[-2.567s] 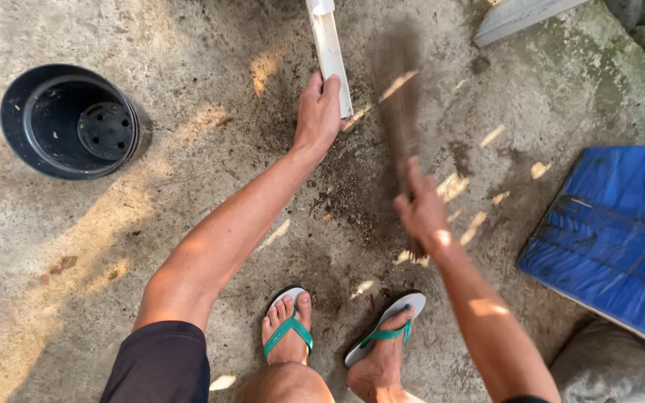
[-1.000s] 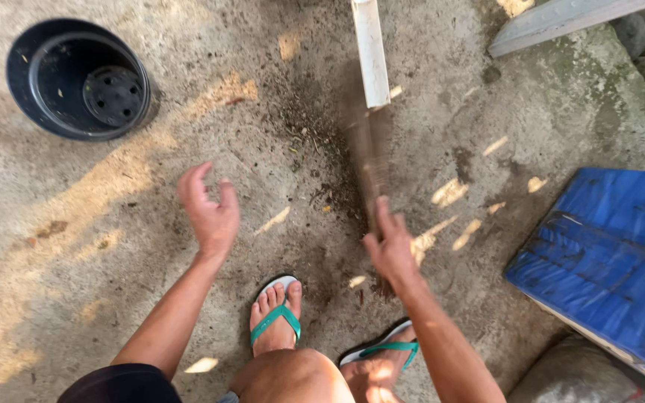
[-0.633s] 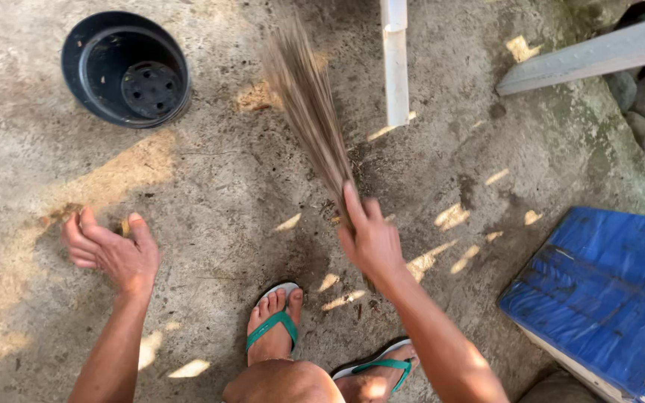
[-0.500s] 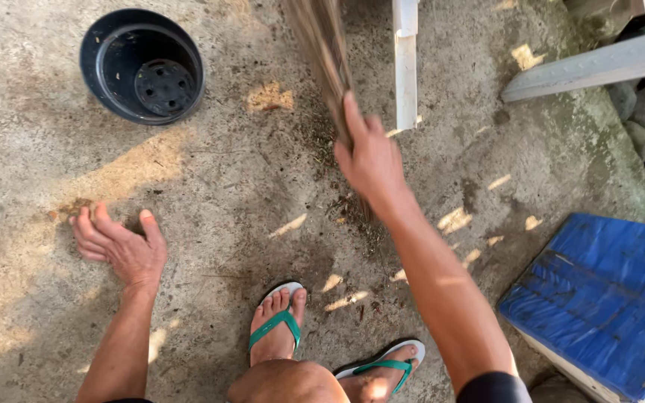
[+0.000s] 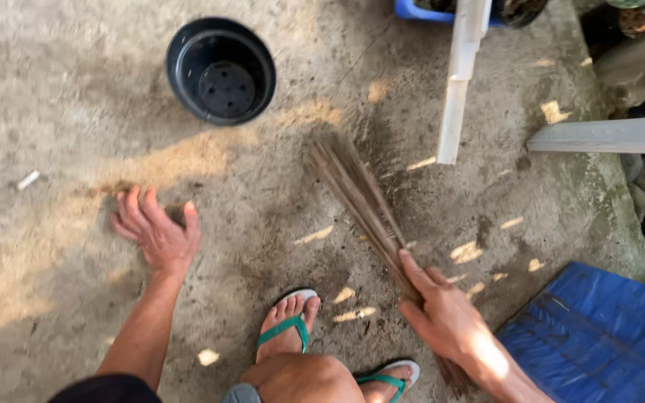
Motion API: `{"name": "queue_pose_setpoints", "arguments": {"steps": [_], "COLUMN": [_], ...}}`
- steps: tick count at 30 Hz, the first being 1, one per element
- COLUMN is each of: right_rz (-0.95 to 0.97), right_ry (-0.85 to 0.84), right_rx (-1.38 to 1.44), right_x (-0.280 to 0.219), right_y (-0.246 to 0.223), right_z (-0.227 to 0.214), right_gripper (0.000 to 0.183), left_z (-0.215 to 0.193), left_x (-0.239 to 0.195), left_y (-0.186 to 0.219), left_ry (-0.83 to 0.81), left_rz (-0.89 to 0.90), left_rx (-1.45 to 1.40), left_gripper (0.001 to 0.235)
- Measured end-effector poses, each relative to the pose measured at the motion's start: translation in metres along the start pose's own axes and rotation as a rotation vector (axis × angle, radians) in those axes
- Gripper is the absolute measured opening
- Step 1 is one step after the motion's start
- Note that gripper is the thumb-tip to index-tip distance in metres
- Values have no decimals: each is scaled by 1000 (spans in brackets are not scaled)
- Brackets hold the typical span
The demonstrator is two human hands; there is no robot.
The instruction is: The person sweeps debris on a concrete floor using a small hand broom, gathering dirt and leaves into a pile. They move a plastic bag and a plant pot out of the way, then continue sweeping and briefly switch to a long-handled broom before returning to the hand broom.
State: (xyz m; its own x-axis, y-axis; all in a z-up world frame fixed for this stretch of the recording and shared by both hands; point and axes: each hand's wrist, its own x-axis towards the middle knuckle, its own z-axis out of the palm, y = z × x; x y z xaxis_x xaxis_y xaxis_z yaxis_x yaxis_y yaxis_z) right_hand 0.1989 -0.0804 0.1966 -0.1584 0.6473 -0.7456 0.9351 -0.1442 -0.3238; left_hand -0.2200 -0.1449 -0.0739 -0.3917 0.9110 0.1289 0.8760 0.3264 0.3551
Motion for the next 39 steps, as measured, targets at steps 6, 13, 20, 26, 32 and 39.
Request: {"name": "queue_pose_setpoints", "arguments": {"steps": [6, 13, 20, 26, 32, 39], "right_rz": [-56, 182, -67, -412, -354, -11], "right_ry": [376, 36, 136, 531, 633, 249], "right_rx": [-114, -49, -155, -335, -515, -456], "right_x": [70, 87, 10, 135, 314, 311], "right_y": [-10, -41, -2, -43, -104, -128], "right_z": [-55, -18, -19, -104, -182, -188], "right_gripper": [78, 80, 80, 70, 55, 51], "left_z": [1, 5, -1, 0, 1, 1], "left_x": [5, 2, 2, 4, 2, 6], "left_y": [2, -4, 1, 1, 3, 1], "left_ry": [1, -29, -33, -51, -54, -70], "left_rz": [2, -9, -10, -14, -30, -35], "left_rx": [17, 11, 3, 27, 4, -7], "left_gripper": [65, 63, 64, 67, 66, 63]}}
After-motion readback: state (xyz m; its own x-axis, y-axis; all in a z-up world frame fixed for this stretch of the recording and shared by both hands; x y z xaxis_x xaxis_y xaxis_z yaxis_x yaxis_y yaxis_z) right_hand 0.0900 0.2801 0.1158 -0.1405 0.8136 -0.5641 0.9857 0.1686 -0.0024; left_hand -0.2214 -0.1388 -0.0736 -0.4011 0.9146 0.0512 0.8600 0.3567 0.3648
